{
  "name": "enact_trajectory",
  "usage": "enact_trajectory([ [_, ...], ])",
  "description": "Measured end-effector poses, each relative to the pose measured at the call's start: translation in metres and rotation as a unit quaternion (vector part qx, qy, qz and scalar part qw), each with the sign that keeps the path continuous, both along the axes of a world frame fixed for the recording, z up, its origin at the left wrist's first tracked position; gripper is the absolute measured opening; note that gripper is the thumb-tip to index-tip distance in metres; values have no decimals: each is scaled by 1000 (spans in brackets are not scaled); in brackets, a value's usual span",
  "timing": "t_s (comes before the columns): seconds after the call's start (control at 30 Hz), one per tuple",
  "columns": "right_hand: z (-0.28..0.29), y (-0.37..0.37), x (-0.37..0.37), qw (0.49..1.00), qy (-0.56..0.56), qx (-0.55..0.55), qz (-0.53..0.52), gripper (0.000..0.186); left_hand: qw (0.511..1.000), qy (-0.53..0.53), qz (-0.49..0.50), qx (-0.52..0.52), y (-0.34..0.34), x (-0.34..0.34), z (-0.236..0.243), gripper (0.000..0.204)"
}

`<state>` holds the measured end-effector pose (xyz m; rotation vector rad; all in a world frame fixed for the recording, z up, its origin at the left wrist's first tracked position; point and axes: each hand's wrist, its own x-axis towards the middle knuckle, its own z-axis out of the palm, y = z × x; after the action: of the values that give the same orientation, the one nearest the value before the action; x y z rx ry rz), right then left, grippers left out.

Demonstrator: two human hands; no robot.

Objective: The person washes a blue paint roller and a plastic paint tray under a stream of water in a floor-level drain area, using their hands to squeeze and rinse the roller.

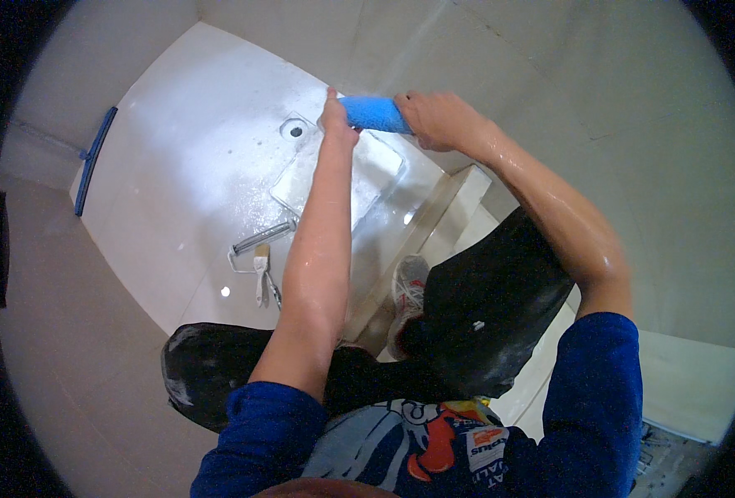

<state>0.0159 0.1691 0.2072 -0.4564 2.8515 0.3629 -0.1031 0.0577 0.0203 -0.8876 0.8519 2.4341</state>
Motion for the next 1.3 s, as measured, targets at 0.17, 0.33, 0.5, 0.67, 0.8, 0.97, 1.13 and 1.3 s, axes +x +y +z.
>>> enact_trajectory([
  [0.17,3,6,-14,996,-27,-81,-34,55,993,-1,-34,116,-38,2,3,91],
  [0.33,5,19,-31,979,-37,-169,-105,61,991,33,-51,123,-44,14,-13,89],
  [0.5,-8,38,-40,958,-1,-233,-164,62,992,102,-66,17,-27,18,-23,72],
  [0.67,-8,24,-43,862,-93,-415,-276,58,978,84,52,182,-29,12,-47,64],
  [0.8,-10,25,-42,793,-138,-509,-304,58,962,86,75,247,-17,19,-37,58],
  [0.97,-12,18,-42,762,-161,-561,-283,62,975,76,90,187,-23,14,-38,54],
  [1.13,-12,9,-38,844,-104,-500,-164,63,981,46,125,141,-39,12,-43,54],
  [1.3,-16,23,-40,889,-59,-435,-131,64,986,-22,127,102,-37,18,-15,51],
])
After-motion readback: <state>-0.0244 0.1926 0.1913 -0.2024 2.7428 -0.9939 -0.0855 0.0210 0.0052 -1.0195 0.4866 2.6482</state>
